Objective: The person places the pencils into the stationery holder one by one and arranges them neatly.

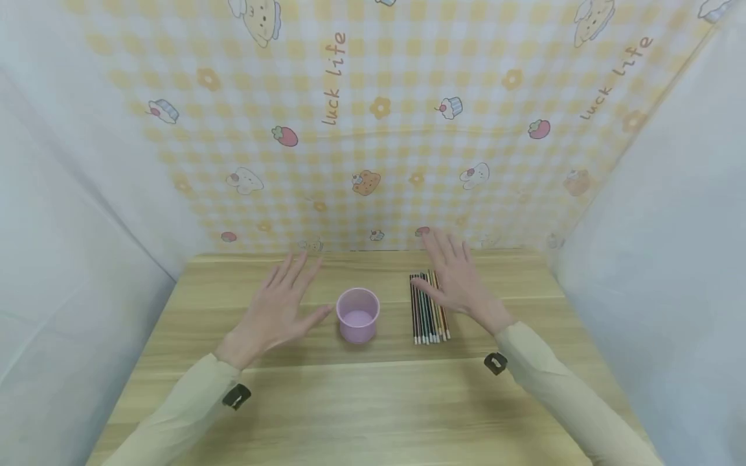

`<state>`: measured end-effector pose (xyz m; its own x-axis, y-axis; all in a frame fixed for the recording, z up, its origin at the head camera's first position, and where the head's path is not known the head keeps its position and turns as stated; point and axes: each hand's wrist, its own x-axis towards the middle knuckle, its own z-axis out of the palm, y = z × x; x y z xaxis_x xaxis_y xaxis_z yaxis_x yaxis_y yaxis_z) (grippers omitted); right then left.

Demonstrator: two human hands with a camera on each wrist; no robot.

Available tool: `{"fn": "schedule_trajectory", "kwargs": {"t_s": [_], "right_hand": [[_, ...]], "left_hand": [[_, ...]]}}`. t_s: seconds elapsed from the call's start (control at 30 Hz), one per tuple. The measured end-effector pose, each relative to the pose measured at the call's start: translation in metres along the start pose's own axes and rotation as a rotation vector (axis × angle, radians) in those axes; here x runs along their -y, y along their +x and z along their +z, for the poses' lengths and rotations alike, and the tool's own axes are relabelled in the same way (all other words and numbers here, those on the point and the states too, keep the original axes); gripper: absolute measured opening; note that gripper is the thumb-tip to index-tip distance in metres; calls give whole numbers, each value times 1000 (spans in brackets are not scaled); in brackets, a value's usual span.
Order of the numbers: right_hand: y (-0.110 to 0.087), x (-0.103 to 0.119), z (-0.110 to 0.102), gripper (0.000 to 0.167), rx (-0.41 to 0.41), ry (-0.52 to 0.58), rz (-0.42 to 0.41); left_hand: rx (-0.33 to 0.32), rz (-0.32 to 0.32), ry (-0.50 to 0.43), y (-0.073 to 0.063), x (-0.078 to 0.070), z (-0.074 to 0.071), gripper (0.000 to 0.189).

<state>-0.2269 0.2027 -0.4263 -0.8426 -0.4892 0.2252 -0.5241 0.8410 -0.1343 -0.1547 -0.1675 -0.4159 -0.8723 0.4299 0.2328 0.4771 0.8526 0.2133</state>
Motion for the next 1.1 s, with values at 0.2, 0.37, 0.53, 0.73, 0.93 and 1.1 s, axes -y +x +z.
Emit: {"fn": "schedule_trajectory", "kwargs": {"t_s": [0.2,0.37,0.53,0.73,0.93,1.1], "right_hand": [[4,-23,12,87,23,113,74],[1,-45,25,85,28,222,173],[-6,-60,37,83,-17,245,214],[-11,-62,47,78,-31,299,288],[-11,-59,61,75,3,414,395],[-13,-60,77,72,3,462,450]], "left_hand": [[-29,-29,-128,4,1,13,95],[-135,-74,-297,10,0,34,92],[-218,-133,-470,16,-4,54,87],[-251,-214,-620,17,-8,71,84],[-282,-271,-765,18,-12,95,82],[-285,-296,-871,16,-19,109,85]]}}
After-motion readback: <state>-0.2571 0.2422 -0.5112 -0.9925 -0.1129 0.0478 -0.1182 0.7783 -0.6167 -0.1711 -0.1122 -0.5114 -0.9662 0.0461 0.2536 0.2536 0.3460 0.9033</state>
